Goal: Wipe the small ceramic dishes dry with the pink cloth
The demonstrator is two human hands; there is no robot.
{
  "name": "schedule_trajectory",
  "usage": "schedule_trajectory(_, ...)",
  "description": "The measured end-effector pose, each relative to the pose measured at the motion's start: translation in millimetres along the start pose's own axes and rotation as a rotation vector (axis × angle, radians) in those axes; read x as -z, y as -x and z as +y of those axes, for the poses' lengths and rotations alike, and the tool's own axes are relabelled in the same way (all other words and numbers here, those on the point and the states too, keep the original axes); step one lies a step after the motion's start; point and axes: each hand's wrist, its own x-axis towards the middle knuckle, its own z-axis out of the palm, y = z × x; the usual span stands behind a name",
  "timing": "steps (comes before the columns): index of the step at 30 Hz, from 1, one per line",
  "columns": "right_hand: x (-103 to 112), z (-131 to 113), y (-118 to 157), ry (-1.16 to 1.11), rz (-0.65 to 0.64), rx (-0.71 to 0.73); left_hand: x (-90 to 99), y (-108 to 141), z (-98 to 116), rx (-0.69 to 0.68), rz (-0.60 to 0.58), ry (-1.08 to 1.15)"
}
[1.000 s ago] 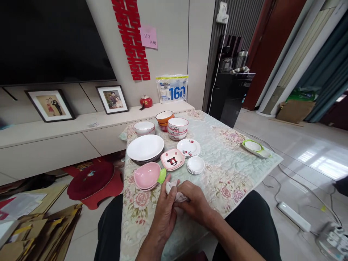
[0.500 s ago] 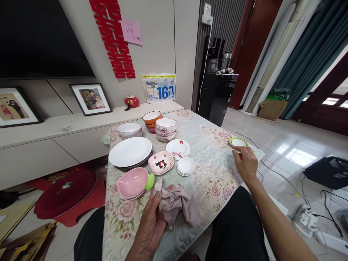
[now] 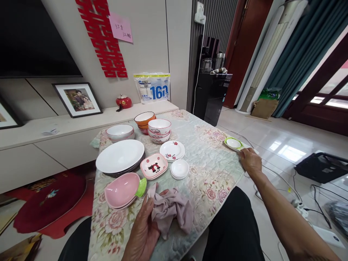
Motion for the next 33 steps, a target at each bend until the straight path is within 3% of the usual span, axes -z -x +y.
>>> schedule_trajectory(16,7.0,1.5,9.5,0.114,0.022,0.007,-0.9,1.6,-0.1,0.009,0.012,0.049)
schedule_trajectory(22,23.3,-9.3,17.1,0.084,0.096,-0.006,-2.4,1.0,-1.2,0.017,0.024,0.062)
schedule_trajectory(24,36.9,-29.4,31.0,0.016,0.166,0.006,-2.6,-0.3,-1.9,0.018,0.034,0.055)
schedule_trajectory(26,55.5,-62.2,55.3,-0.342,0.209,0.174,-3.4,-1.5,-2.7,0.017,0.025,0.028)
schedule_trajectory(27,66.4,-82.4,70.9,-0.547,0.167,0.300,-3.9,-1.8,-3.1,0.015,0.020,0.011)
schedule_trajectory(30,101.5,-147.8,122.5,-0.952,-0.126,0.658,-4.4,-1.6,-3.9,0.015,0.016,-0.018)
schedule_trajectory(33,130.7,-201.6,163.5,-1.030,-0.418,0.914,-1.2,-1.0,-3.8,0.005,0.018,-0.025)
